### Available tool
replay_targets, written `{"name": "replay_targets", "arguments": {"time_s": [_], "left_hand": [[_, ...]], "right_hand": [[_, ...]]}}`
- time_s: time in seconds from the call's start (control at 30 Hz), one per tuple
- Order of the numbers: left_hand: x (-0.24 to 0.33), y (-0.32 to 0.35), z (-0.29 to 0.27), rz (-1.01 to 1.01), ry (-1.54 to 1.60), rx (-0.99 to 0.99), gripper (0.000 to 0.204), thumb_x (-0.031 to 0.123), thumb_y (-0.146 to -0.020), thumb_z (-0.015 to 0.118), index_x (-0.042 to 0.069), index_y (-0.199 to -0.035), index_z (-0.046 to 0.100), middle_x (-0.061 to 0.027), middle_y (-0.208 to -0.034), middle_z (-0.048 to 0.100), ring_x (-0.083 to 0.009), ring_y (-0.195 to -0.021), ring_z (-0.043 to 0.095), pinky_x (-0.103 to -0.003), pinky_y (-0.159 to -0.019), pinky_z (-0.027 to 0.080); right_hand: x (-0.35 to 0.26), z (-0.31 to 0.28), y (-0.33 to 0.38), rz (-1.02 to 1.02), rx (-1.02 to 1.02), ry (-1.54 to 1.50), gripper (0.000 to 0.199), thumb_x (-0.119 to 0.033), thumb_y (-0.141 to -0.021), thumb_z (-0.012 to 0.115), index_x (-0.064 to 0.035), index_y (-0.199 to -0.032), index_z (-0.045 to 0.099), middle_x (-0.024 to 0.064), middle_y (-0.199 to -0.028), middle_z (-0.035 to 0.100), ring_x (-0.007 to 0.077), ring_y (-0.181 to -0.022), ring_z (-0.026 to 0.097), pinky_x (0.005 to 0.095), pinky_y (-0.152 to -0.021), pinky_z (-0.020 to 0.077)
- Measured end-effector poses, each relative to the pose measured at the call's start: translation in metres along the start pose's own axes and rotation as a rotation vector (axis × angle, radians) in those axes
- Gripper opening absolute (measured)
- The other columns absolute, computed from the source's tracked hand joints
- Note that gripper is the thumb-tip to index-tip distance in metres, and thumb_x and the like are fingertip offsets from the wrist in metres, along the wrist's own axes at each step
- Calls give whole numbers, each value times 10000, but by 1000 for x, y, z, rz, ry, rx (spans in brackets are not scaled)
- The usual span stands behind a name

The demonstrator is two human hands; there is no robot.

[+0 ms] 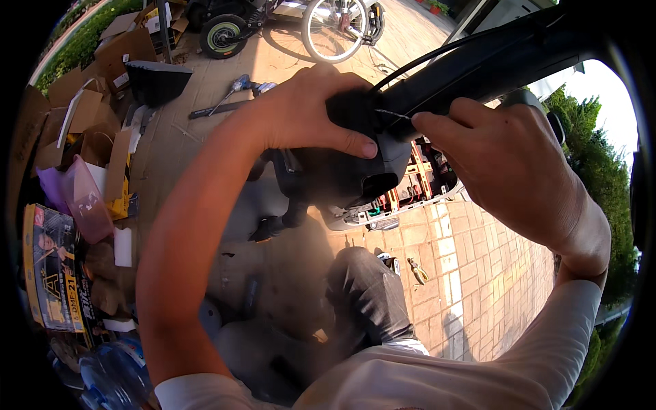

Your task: The person assembles the front section of an electric scooter. They attach a black plastic cover to the handlebar stem, secure it with screws using a screwdriver, and then place a grey footboard panel onto the scooter's frame.

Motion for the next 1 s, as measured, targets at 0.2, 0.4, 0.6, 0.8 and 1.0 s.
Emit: {"name": "replay_targets", "arguments": {"time_s": [0.2, 0.4, 0.6, 0.8, 1.0], "left_hand": [[-2, -2, 3, 44, 95, -39, 939, 535, -598, 916, 82, -1350, 582, -115, -1260, 567, -298, -1187, 585, -396, -993, 483], [-4, -8, 3, 74, 28, -20, 899, 540, -606, 911, 72, -1307, 599, -117, -1264, 566, -306, -1171, 593, -394, -968, 502], [-3, -4, 1, 76, 32, 18, 875, 544, -609, 908, 87, -1293, 610, -124, -1212, 566, -310, -1124, 621, -406, -914, 524], [1, -4, 2, 87, 10, 26, 835, 551, -620, 901, 84, -1257, 629, -130, -1140, 562, -313, -1063, 634, -413, -871, 534], [1, -6, 4, 113, 20, 55, 815, 531, -611, 917, 66, -1217, 634, -136, -1109, 564, -313, -1059, 614, -404, -900, 512]], "right_hand": [[3, 6, -27, 120, -206, -107, 268, -62, -873, 702, -66, -1141, 696, 88, -837, 676, 262, -725, 683, 380, -684, 535], [-5, 5, -37, 240, -420, -116, 239, -68, -896, 686, -36, -1132, 705, 116, -824, 692, 259, -724, 700, 374, -691, 556], [10, 13, -41, 354, -510, -321, 171, -72, -941, 642, -19, -1086, 716, 140, -883, 728, 275, -796, 721, 384, -745, 572], [10, 16, -39, 307, -459, -422, 158, -75, -927, 650, -13, -1062, 705, 143, -866, 715, 311, -816, 707, 411, -760, 551], [13, 18, -40, 344, -473, -468, 173, -98, -923, 659, -26, -1074, 703, 130, -889, 717, 306, -834, 683, 421, -772, 527]]}}
Point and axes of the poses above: each hand's wrist, its own y-axis away from the middle knuckle, its own z-axis out of the palm, x = y × z, the point moved 6 cm from there along -y, towards the middle knuckle
